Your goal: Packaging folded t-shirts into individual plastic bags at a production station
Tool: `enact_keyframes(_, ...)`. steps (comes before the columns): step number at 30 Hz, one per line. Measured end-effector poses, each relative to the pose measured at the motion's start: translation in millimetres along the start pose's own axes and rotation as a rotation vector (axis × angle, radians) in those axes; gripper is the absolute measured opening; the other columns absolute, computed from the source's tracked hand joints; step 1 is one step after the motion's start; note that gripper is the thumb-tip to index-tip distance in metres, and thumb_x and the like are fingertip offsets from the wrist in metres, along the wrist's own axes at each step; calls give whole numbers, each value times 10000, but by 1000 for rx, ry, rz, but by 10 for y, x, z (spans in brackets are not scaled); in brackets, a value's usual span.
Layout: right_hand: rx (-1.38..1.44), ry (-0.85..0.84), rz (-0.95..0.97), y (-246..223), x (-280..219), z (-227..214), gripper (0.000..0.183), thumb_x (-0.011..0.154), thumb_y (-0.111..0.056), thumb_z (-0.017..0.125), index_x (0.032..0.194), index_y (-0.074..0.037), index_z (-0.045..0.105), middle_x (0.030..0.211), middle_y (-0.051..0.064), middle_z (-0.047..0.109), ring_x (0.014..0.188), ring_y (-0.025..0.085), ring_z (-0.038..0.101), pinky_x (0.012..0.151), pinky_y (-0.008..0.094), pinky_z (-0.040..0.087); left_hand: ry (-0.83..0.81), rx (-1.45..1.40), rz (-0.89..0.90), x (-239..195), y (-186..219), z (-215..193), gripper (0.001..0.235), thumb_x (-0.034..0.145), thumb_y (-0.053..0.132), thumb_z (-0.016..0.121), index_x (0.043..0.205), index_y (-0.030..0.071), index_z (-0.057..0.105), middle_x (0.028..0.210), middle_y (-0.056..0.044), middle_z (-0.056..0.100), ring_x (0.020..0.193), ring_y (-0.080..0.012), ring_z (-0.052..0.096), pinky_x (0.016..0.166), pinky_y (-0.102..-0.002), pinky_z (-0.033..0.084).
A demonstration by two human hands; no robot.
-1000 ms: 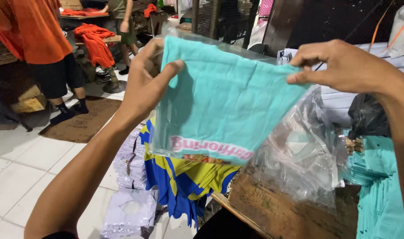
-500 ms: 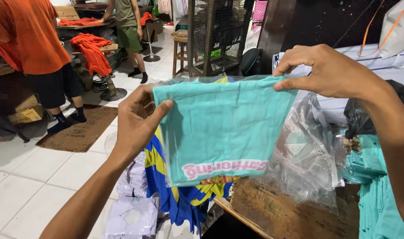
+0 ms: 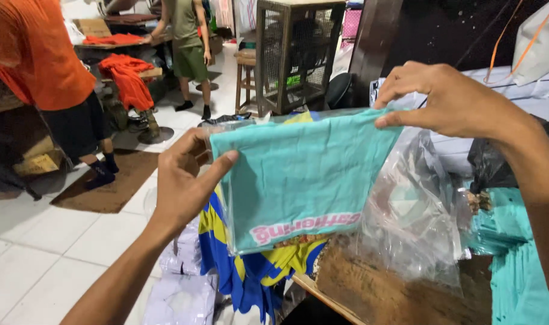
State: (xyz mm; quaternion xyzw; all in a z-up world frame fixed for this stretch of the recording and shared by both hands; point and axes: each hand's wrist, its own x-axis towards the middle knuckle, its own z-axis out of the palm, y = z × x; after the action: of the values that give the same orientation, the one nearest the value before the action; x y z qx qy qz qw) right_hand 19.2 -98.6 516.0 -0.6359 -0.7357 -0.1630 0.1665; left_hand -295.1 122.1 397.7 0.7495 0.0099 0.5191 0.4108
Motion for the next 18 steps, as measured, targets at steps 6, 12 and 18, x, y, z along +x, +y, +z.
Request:
enact_keyframes(6,-11,-42,45,-73,11,-6,246,820,-251,818,1014,-106,777,1020,16,738,947,170,632,881,326,465,12,-29,-14,-47,-57,-34,207,940,79,745,1125,40,661,1071,-64,671,1010,-148,667,913,-270,595)
enact_keyframes(12,-48,-11,107,8,57,103,259,817,-248,842,1055,-152,808,1035,36,653,1008,201,570,864,344,432,-107,-155,-78,-221,325,101,269,898,110,768,1125,56,634,1029,-68,732,932,-163,747,840,-279,654)
enact_keyframes(18,62,-45,-38,-482,276,239,196,877,-163,783,1071,-155,809,1001,62,665,927,205,622,828,356,502,-693,-72,329,82,387,320,586,959,330,712,1459,122,488,1531,-138,558,1469,-327,552,1287,-517,455)
